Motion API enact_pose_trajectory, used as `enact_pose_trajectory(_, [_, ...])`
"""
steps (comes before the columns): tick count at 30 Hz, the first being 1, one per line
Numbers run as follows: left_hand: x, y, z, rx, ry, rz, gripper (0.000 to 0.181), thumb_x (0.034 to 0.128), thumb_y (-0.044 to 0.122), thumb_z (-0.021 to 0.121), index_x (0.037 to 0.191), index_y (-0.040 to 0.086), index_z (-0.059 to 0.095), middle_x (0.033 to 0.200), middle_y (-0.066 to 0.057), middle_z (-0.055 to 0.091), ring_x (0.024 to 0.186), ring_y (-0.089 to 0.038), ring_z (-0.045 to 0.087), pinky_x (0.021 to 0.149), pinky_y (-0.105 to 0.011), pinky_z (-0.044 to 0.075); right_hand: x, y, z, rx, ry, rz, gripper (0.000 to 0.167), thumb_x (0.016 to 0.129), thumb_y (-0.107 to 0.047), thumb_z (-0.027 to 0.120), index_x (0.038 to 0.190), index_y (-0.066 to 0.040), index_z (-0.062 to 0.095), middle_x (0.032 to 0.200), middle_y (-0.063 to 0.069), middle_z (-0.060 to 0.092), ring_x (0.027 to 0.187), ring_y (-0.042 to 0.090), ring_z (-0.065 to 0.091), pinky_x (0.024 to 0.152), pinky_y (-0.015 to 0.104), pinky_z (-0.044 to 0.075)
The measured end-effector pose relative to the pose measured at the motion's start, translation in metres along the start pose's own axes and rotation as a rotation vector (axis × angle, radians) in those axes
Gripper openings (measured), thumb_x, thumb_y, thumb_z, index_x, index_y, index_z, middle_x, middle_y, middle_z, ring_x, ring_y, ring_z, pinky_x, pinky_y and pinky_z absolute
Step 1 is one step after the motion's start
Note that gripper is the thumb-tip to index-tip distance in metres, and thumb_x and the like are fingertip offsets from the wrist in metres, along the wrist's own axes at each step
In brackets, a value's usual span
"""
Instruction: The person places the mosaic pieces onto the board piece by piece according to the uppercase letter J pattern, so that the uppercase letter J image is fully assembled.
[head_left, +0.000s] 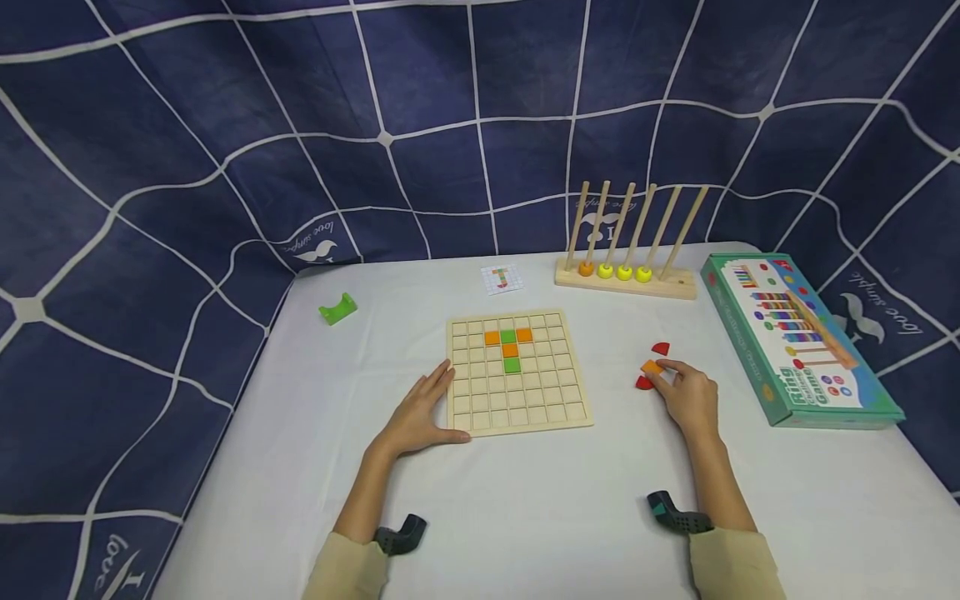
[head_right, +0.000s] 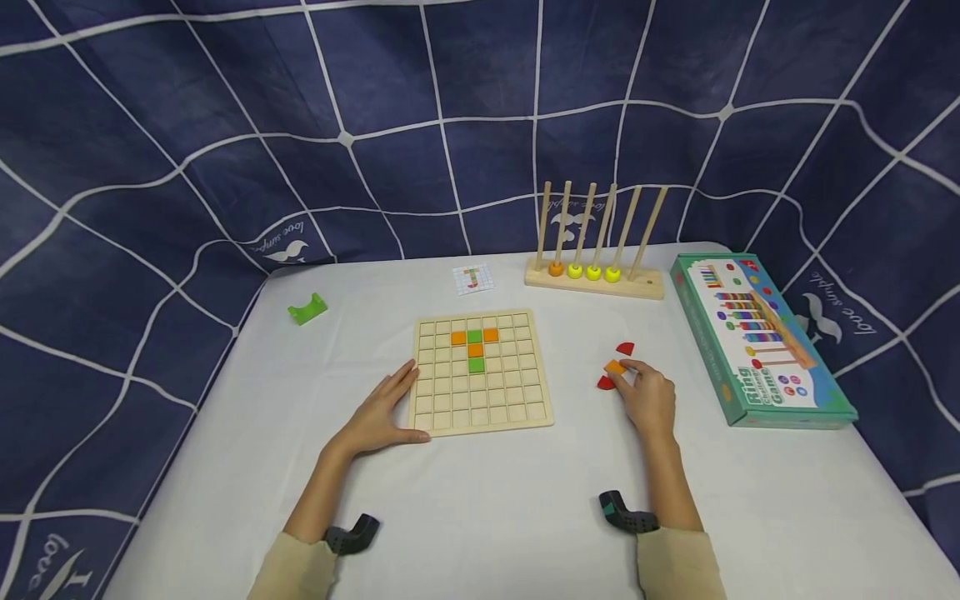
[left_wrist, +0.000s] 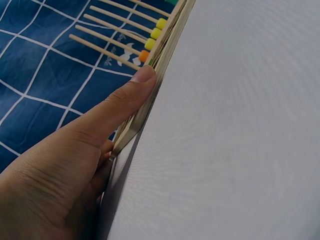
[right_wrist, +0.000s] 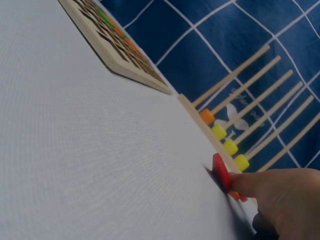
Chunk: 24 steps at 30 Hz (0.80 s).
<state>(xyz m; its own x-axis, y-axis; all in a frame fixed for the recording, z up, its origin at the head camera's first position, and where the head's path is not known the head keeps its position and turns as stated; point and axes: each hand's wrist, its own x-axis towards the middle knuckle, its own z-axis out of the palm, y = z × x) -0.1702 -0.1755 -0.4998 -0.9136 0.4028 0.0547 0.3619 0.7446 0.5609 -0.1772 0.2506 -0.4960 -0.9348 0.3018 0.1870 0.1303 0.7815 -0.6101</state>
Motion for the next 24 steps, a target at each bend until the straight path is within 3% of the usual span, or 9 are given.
enact_pose_trajectory(11, [0.0,0.0,0.001,-0.004,0.011,0.011,0.119,0.0568,0.068,0.073,0.146,0.006,0.025,0.154,-0.003,0.012,0.139,-0.02,0.014,0.113,-0.037,0.01,-0.001,-0.001,0.003,0.008,0.062,-0.018,0.033,0.084,-0.024,0.069,0.108,-0.001,0.068,0.047,0.004,0.038,0.046,0.022,0.035,0.045,0.031,0.026])
enact_pose_trajectory(17, [0.0,0.0,0.001,-0.007,0.004,0.014,0.119,0.0568,0.069,0.072,0.146,0.007,0.024,0.154,-0.002,0.011,0.139,-0.02,0.013,0.113,-0.038,0.01,-0.002,-0.015,0.009,0.065,0.101,-0.165,0.028,0.08,-0.018,0.073,0.104,-0.002,0.069,0.045,0.002,0.034,0.041,0.017,0.03,0.036,0.026,0.02])
enact_pose_trajectory(24, [0.0,-0.001,0.001,0.0,-0.002,0.0,0.121,0.0555,0.071,0.071,0.146,0.007,0.022,0.154,-0.001,0.01,0.139,-0.018,0.013,0.113,-0.034,0.007,-0.007,-0.038,0.03,0.133,0.015,-0.345,0.028,0.078,-0.02,0.075,0.102,-0.006,0.07,0.046,-0.004,0.031,0.039,0.01,0.027,0.034,0.022,0.019])
